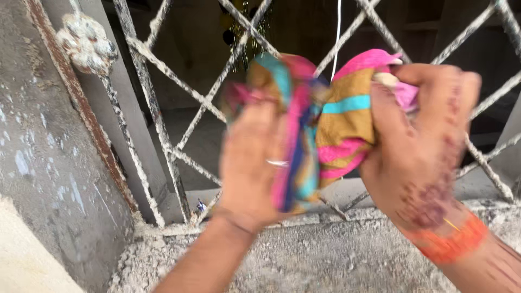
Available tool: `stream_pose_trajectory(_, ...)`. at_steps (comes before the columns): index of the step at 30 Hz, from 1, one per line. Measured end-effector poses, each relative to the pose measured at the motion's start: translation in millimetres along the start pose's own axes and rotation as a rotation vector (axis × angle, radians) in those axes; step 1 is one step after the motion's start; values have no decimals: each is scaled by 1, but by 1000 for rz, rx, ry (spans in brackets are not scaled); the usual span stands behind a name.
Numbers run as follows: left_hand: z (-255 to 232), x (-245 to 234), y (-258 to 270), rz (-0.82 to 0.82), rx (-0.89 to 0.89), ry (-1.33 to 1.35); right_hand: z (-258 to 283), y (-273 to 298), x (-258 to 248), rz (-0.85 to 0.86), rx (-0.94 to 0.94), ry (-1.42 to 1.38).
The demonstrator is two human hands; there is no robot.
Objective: The person uses a colorful cloth to wipe the metal bars of a window grille. They systematically clean the bars by rubbing the cloth over them with both hands, focusing on different sections of the grille throughout the video.
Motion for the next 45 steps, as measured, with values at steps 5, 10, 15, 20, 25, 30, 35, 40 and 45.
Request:
stream_pose_trajectory(5, -38, 37, 7, -288, -33, -300, -15, 34, 71, 193, 141, 0)
stream_pose_trajectory(10, -20, 61, -5, -201, -253, -411, -24, 67, 89, 252, 268, -142)
stream_pose_trajectory(15, 5, 58, -43, 60, -478, -294, -26, 56, 87, 250, 290, -231)
stream_pose_trajectory(20, 13, 43, -60, 270, -681, -77, -25, 49, 93, 218, 372, -144)
stream_pose_trajectory(25, 32, 53, -66, 519, -776, 50, -20, 50, 88, 137, 359, -153)
stream_pose_trajectory(30, 47, 86, -77, 747, -701, 191, -21, 52, 92, 141, 401, -152)
stream_pose_trajectory(35, 43, 65, -60, 366, -626, 56, -22, 56, 96, 138, 382, -91)
stream_pose_trajectory(40, 5, 68, -24, 217, -482, -160, -21, 61, 96, 60, 335, -117)
stream_pose_trajectory(45, -28, 66, 3, -206, -326, -210, -25, 69, 100, 84, 322, -90)
Point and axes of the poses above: each hand's wrist, its own y-axis away from the middle knuckle, its own x-axis out of the palm, z = x × y, the point moved 7 cm from there along -y, towards the middle knuckle, and after that the axes turned 7 degrees about -z, right-handed, at the moved point
